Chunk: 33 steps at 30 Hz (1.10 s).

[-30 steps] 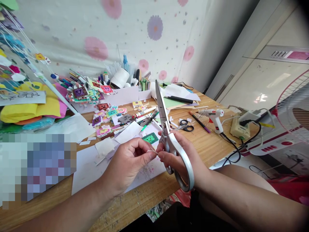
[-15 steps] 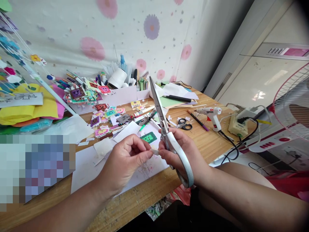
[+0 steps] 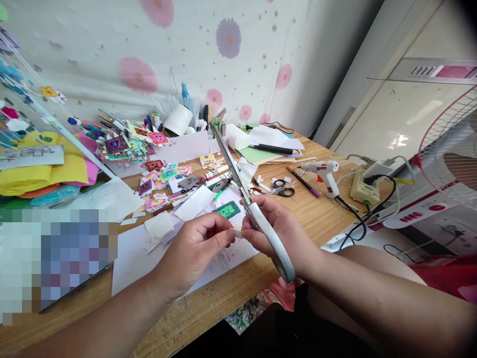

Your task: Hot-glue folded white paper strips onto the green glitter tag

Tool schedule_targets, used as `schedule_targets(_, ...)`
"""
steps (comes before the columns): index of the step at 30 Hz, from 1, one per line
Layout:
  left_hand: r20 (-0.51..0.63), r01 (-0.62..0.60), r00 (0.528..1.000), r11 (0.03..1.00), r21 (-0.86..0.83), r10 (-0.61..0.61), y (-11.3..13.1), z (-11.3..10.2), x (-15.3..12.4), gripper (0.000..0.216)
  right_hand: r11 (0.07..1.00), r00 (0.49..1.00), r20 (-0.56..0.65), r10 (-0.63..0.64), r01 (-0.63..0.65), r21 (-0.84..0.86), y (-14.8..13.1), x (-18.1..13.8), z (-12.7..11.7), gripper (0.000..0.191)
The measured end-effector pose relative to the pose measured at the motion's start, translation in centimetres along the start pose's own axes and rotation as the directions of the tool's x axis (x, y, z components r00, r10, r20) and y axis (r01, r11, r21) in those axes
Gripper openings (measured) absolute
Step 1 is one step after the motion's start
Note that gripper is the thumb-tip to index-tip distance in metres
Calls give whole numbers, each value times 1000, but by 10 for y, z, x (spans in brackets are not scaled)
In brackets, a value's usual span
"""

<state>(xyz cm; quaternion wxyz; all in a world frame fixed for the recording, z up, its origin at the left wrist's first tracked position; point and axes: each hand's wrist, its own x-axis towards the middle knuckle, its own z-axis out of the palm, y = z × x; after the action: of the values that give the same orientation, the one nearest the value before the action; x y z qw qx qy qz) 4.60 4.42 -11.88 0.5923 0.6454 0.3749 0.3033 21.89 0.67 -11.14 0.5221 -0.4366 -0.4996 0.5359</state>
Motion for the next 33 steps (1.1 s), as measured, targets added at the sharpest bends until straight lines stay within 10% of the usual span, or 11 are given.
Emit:
schedule_targets(6, -176, -2, 983, 965, -261, -46, 5, 0, 1, 15, 995, 999, -40, -1, 5, 101, 6, -11, -6, 43)
schedule_targets(15, -355, -116, 932, 864, -490, -76, 15, 0, -1, 19, 996, 971, 224, 83, -71, -63, 27, -38, -13, 38)
schedule_targets(33, -437, -208, 883, 690, -693, -173, 15, 7, 4, 15, 964, 965, 221, 145, -87, -252, 13, -44, 9, 54)
